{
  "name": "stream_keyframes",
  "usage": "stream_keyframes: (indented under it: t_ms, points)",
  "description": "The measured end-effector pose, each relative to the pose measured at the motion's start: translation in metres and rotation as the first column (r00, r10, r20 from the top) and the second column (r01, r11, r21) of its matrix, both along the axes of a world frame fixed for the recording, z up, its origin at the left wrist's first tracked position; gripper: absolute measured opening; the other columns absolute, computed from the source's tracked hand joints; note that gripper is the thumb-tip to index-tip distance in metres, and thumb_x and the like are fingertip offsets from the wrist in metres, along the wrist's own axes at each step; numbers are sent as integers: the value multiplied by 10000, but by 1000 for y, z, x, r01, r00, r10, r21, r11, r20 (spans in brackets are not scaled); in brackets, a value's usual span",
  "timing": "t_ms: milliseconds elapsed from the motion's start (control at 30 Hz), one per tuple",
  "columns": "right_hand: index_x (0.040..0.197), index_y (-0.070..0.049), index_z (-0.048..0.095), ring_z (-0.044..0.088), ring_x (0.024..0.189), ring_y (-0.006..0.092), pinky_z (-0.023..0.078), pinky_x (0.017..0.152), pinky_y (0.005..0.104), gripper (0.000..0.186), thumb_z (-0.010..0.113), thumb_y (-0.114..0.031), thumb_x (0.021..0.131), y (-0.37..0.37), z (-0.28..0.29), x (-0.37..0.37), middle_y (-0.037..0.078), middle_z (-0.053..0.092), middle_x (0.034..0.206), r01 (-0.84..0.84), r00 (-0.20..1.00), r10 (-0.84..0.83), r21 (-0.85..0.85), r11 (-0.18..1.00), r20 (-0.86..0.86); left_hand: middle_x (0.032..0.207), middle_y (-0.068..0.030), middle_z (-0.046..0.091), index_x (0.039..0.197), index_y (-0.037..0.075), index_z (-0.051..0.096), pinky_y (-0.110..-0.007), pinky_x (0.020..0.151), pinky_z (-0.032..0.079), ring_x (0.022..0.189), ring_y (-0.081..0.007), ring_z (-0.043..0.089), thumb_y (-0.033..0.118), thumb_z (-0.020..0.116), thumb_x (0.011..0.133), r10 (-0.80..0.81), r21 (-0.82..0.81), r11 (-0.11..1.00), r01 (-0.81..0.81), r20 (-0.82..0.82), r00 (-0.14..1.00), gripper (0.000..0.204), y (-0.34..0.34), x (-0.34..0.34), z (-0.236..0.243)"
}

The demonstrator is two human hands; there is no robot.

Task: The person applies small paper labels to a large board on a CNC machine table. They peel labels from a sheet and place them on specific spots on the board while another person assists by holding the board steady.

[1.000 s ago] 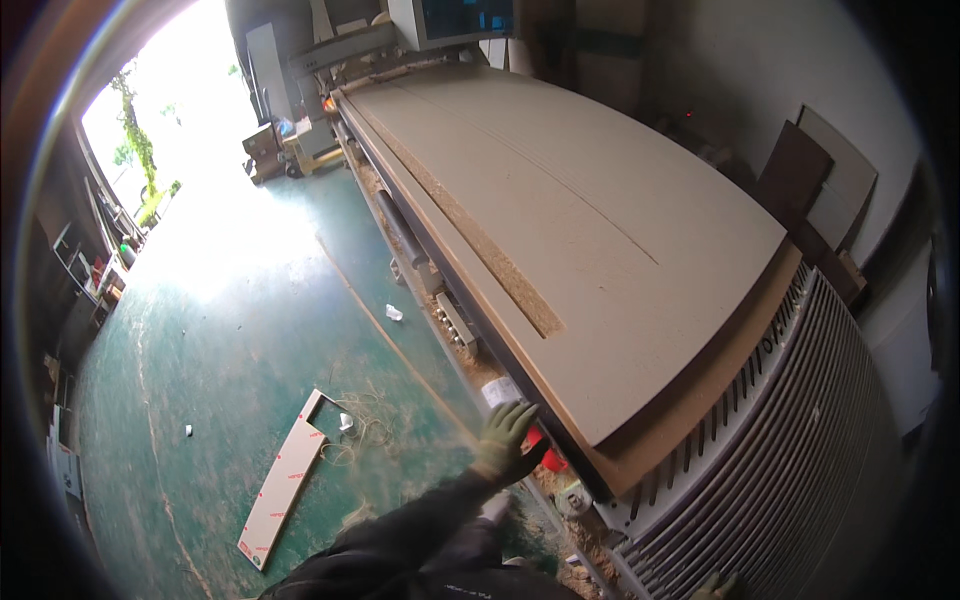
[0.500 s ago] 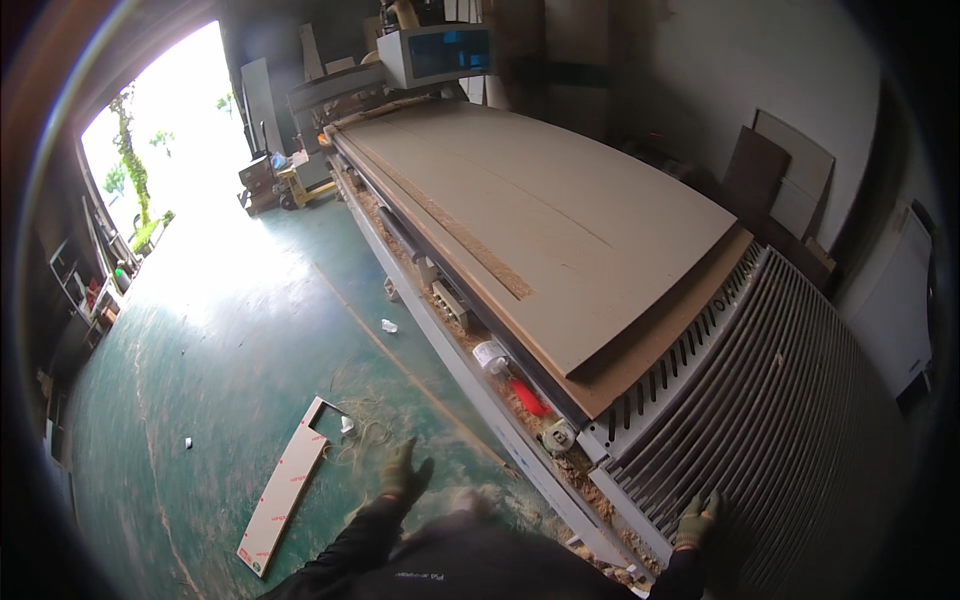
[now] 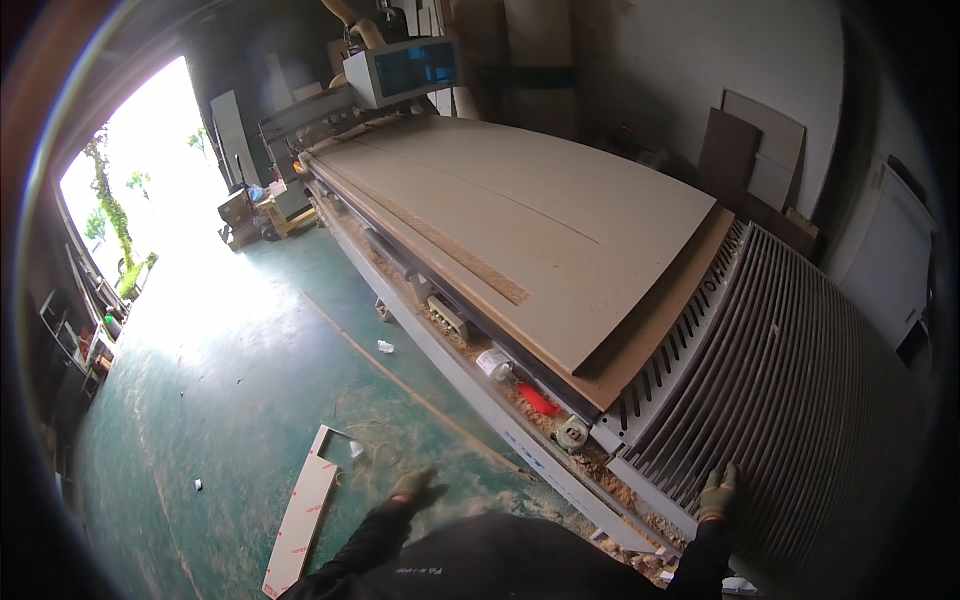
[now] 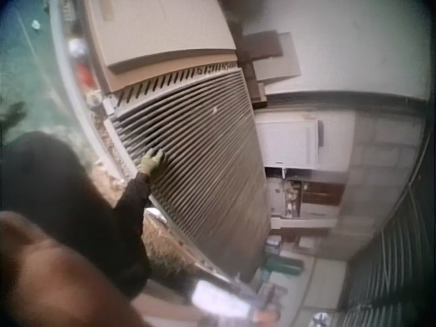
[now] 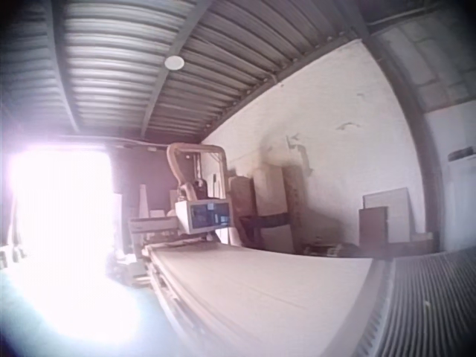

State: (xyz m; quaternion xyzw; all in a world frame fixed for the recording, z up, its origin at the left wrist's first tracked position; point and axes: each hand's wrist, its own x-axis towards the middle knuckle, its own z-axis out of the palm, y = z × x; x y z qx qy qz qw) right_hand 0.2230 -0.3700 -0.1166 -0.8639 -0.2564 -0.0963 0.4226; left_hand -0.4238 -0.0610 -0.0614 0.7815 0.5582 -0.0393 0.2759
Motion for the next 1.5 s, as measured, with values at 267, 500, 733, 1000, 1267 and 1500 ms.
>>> stream_keyframes:
  t_ms: [267, 500, 733, 1000, 1267, 1500]
  points:
    - [1422, 5, 555, 532, 1384, 340, 409, 1159, 423, 469, 655, -158, 994, -2, 24, -4, 206, 568, 1486, 16, 985, -35, -116, 993, -168, 1338, -211, 688, 1420, 44, 603, -419, 1037, 523, 1245, -346, 664, 517, 759, 884, 155, -269, 954, -133, 64, 986, 732, -5, -2, -9]
    - [1401, -12, 571, 537, 1374, 328, 415, 1144, 424, 456, 677, -149, 980, -1, 26, -3, 194, 588, 1456, 23, 993, -34, -93, 995, -117, 1315, -198, 704, 1390, 38, 632, -408, 1036, 521, 1225, -345, 671, 553, 742, 885, 125, -261, 956, -131, -36, 991, 730, -11, -27, -44]
    - [1400, -18, 569, 568, 1336, 325, 437, 1121, 420, 445, 664, -172, 993, -6, 8, 5, 187, 599, 1437, 33, 999, -35, -132, 991, -15, 1237, -193, 725, 1289, 67, 700, -442, 1032, 498, 1167, -383, 671, 614, 642, 910, 200, -365, 906, -212, -71, 977, 668, -40, -81, -79]
    - [1418, -11, 553, 582, 1317, 315, 449, 1110, 421, 461, 653, -176, 1000, -3, 13, -1, 208, 615, 1411, -14, 1000, 13, -48, 999, -9, 1242, -168, 743, 1230, 27, 750, -394, 1005, 512, 1174, -310, 689, 531, 753, 860, 168, -377, 913, -154, 4, 986, 625, -55, -118, -114]
    - [1319, -1, 644, 590, 1276, 348, 431, 1127, 440, 389, 689, -182, 978, -4, 7, 5, 189, 642, 1351, -13, 998, 18, -79, 997, 62, 1233, -151, 748, 1223, 18, 748, -395, 967, 516, 1152, -290, 692, 479, 742, 901, 347, -469, 836, -286, 47, 937, 562, -45, -101, -115]
    - [1237, -3, 690, 575, 1272, 375, 439, 1101, 466, 340, 720, -196, 958, -6, 2, 2, 197, 642, 1318, 33, 980, -13, -97, 995, 197, 1253, -155, 740, 1239, 13, 737, -389, 975, 510, 1164, -296, 688, 448, 759, 905, 244, -365, 907, -210, 49, 969, 549, -49, -101, -118]
